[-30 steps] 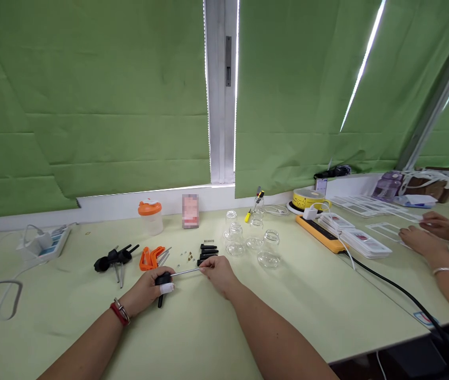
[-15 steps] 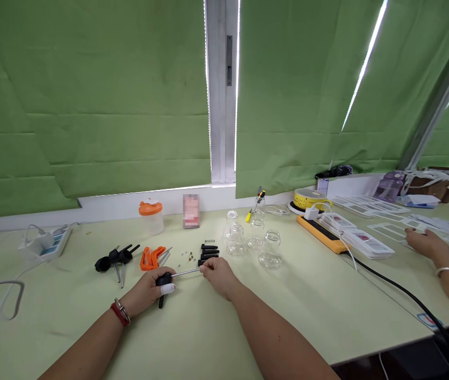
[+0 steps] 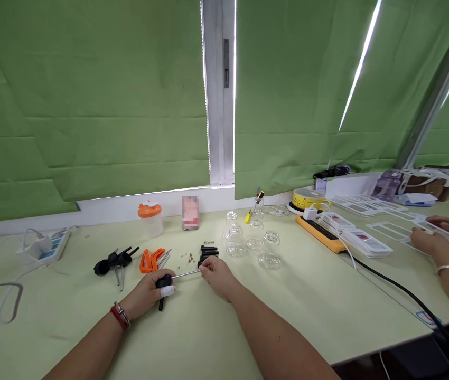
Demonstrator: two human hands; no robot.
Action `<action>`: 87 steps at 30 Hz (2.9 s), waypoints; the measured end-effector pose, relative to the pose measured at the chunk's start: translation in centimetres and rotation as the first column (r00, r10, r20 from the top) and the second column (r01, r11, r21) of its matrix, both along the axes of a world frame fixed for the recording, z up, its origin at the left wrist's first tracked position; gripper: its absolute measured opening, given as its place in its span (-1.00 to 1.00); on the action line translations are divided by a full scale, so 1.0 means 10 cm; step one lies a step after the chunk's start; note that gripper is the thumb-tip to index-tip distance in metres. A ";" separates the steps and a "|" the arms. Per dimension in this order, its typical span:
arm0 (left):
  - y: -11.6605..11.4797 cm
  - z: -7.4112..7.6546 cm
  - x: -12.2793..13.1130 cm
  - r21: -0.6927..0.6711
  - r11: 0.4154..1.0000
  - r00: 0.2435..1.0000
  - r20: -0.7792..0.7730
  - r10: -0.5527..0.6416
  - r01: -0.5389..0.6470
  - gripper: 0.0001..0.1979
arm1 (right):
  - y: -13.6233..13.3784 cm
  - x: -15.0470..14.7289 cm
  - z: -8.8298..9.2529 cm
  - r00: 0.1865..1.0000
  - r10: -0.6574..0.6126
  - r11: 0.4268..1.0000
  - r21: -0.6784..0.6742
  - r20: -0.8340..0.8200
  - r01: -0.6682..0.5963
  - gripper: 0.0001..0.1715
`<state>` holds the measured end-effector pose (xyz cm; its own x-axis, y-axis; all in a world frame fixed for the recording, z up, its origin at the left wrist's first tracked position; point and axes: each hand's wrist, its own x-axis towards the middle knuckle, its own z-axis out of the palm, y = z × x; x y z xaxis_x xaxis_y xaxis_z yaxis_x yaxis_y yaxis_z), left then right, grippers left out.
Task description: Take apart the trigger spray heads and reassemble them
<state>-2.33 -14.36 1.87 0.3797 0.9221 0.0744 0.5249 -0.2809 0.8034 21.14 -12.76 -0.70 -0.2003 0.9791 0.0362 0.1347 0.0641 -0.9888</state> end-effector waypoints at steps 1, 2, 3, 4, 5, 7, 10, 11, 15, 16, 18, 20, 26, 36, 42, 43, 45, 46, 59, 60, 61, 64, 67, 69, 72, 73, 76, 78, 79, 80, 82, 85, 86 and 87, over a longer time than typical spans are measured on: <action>0.00 0.00 0.00 0.000 1.000 1.000 0.001 0.000 0.000 -0.66 | 0.00 0.00 0.00 1.000 0.007 1.000 -0.006 -0.012 -0.007 -0.83; 0.00 0.00 0.00 0.000 1.000 1.000 0.002 0.000 0.000 -0.66 | 0.00 0.00 0.01 1.000 0.012 1.000 -0.009 -0.019 -0.012 -0.84; 0.00 0.00 0.00 0.000 1.000 1.000 0.004 -0.001 0.001 -0.67 | 0.00 0.00 0.00 1.000 0.014 1.000 -0.011 -0.020 -0.014 -0.85; 0.00 0.00 0.00 0.002 1.000 1.000 0.005 -0.002 0.002 -0.66 | 0.00 0.01 0.00 1.000 0.015 1.000 -0.012 -0.016 -0.015 -0.85; 0.00 0.00 0.00 0.003 1.000 1.000 0.004 -0.003 0.003 -0.66 | 0.00 0.01 -0.01 1.000 0.014 1.000 -0.011 -0.009 -0.014 -0.85; 0.00 0.00 0.00 0.008 1.000 1.000 0.000 -0.007 0.007 -0.66 | 0.01 0.01 -0.02 1.000 0.012 1.000 -0.007 0.017 -0.012 -0.84; -0.01 0.02 0.01 0.018 1.000 1.000 -0.020 -0.003 0.004 -0.65 | 0.02 0.01 -0.05 0.998 0.007 1.000 0.009 0.067 -0.008 -0.80; -0.01 0.02 0.01 0.022 1.000 1.000 -0.027 -0.001 0.001 -0.65 | 0.02 0.01 -0.06 0.996 0.000 1.000 0.014 0.092 -0.001 -0.78; -0.02 0.04 0.02 0.030 1.000 0.999 -0.054 -0.002 0.004 -0.64 | 0.02 0.01 -0.07 0.974 -0.053 0.998 0.048 0.219 0.043 -0.69; -0.02 0.05 0.02 0.031 1.000 0.998 -0.058 -0.003 0.005 -0.65 | 0.01 0.01 -0.06 0.969 -0.061 0.997 0.056 0.240 0.049 -0.67; -0.02 0.05 0.02 0.028 1.000 0.998 -0.061 -0.002 0.003 -0.65 | 0.00 0.00 -0.04 0.968 -0.063 0.997 0.053 0.242 0.051 -0.64; -0.03 0.05 0.02 0.019 1.000 0.998 -0.057 -0.001 0.002 -0.65 | -0.01 0.00 -0.01 0.977 -0.054 0.998 0.027 0.204 0.050 -0.63; -0.03 0.05 0.02 0.020 1.000 0.998 -0.056 0.000 0.001 -0.65 | -0.07 0.03 0.11 0.999 0.033 0.997 -0.072 0.040 -0.031 -0.79; -0.02 0.02 0.01 0.006 1.000 0.999 -0.050 0.004 -0.004 -0.65 | -0.07 0.02 0.09 0.996 0.024 0.999 -0.044 0.082 -0.020 -0.81; -0.02 0.03 0.00 0.017 1.000 0.998 -0.057 0.003 -0.002 -0.64 | -0.06 0.03 0.08 0.991 0.019 0.999 -0.052 0.135 -0.012 -0.71; -0.02 0.03 0.00 0.015 1.000 0.998 -0.057 0.005 -0.004 -0.64 | -0.06 0.02 0.07 0.991 0.017 0.999 -0.053 0.135 -0.009 -0.70; -0.02 0.03 0.01 0.011 1.000 0.998 -0.057 0.004 -0.003 -0.63 | -0.06 0.02 0.08 0.992 0.014 0.999 -0.050 0.124 -0.008 -0.70; -0.02 0.03 0.01 0.014 1.000 0.998 -0.057 0.002 -0.001 -0.63 | -0.06 0.02 0.08 0.994 0.015 0.999 -0.050 0.111 -0.009 -0.71; -0.02 0.04 0.01 0.021 1.000 0.998 -0.063 -0.003 0.004 -0.63 | -0.02 0.03 0.00 0.998 0.051 0.998 -0.037 0.048 -0.049 -0.86; -0.02 0.04 0.01 0.025 1.000 0.998 -0.066 -0.003 0.004 -0.62 | -0.02 0.03 0.00 0.997 0.051 0.998 -0.037 0.053 -0.049 -0.86; -0.02 0.05 0.01 0.027 1.000 0.998 -0.070 -0.002 0.004 -0.62 | -0.03 0.03 0.00 0.997 0.050 0.998 -0.038 0.058 -0.048 -0.85; -0.03 0.05 0.01 0.031 1.000 0.997 -0.081 0.002 0.000 -0.61 | -0.05 0.03 0.04 0.997 0.044 0.998 -0.043 0.071 -0.041 -0.81; -0.03 0.05 0.01 0.031 1.000 0.997 -0.079 0.001 0.002 -0.63 | -0.08 0.02 0.10 0.995 0.036 0.998 -0.055 0.090 -0.031 -0.78; -0.02 0.04 0.01 0.025 1.000 0.997 -0.073 -0.001 0.003 -0.65 | -0.09 0.01 0.12 0.994 0.033 0.998 -0.063 0.108 -0.026 -0.76; -0.02 0.04 0.01 0.016 1.000 0.998 -0.064 -0.002 0.003 -0.66 | -0.09 0.01 0.13 0.995 0.027 0.998 -0.060 0.099 -0.021 -0.79; -0.02 0.04 0.01 0.015 1.000 0.998 -0.062 -0.002 0.003 -0.66 | -0.09 0.01 0.12 0.996 0.030 0.998 -0.057 0.084 -0.025 -0.81; -0.02 0.04 0.01 0.019 1.000 0.998 -0.063 -0.005 0.006 -0.66 | -0.07 0.02 0.08 0.998 0.047 0.998 -0.054 0.044 -0.044 -0.83; -0.03 0.05 0.01 0.020 1.000 0.998 -0.062 -0.005 0.007 -0.65 | -0.05 0.03 0.04 0.998 0.058 0.997 -0.048 0.036 -0.057 -0.83; -0.03 0.05 0.01 0.020 1.000 0.998 -0.063 -0.003 0.004 -0.65 | -0.03 0.03 0.02 0.998 0.061 0.997 -0.040 0.034 -0.060 -0.84; -0.03 0.05 0.01 0.019 1.000 0.998 -0.064 -0.001 0.002 -0.65 | -0.02 0.03 0.01 0.997 0.063 0.998 -0.030 0.033 -0.062 -0.85; -0.03 0.05 0.01 0.020 1.000 0.998 -0.067 -0.001 0.002 -0.65 | -0.01 0.04 -0.03 0.997 0.065 0.998 -0.010 0.037 -0.064 -0.88; -0.03 0.05 0.01 0.022 1.000 0.998 -0.067 -0.003 0.004 -0.65 | -0.01 0.03 -0.04 0.996 0.062 0.998 0.009 0.056 -0.063 -0.89; -0.02 0.05 0.01 0.023 1.000 0.998 -0.066 -0.004 0.005 -0.65 | -0.01 0.03 -0.04 0.996 0.060 0.998 0.010 0.062 -0.061 -0.88; -0.02 0.04 0.01 0.025 1.000 0.998 -0.066 -0.004 0.006 -0.65 | -0.02 0.03 -0.03 0.996 0.057 0.998 0.006 0.069 -0.057 -0.87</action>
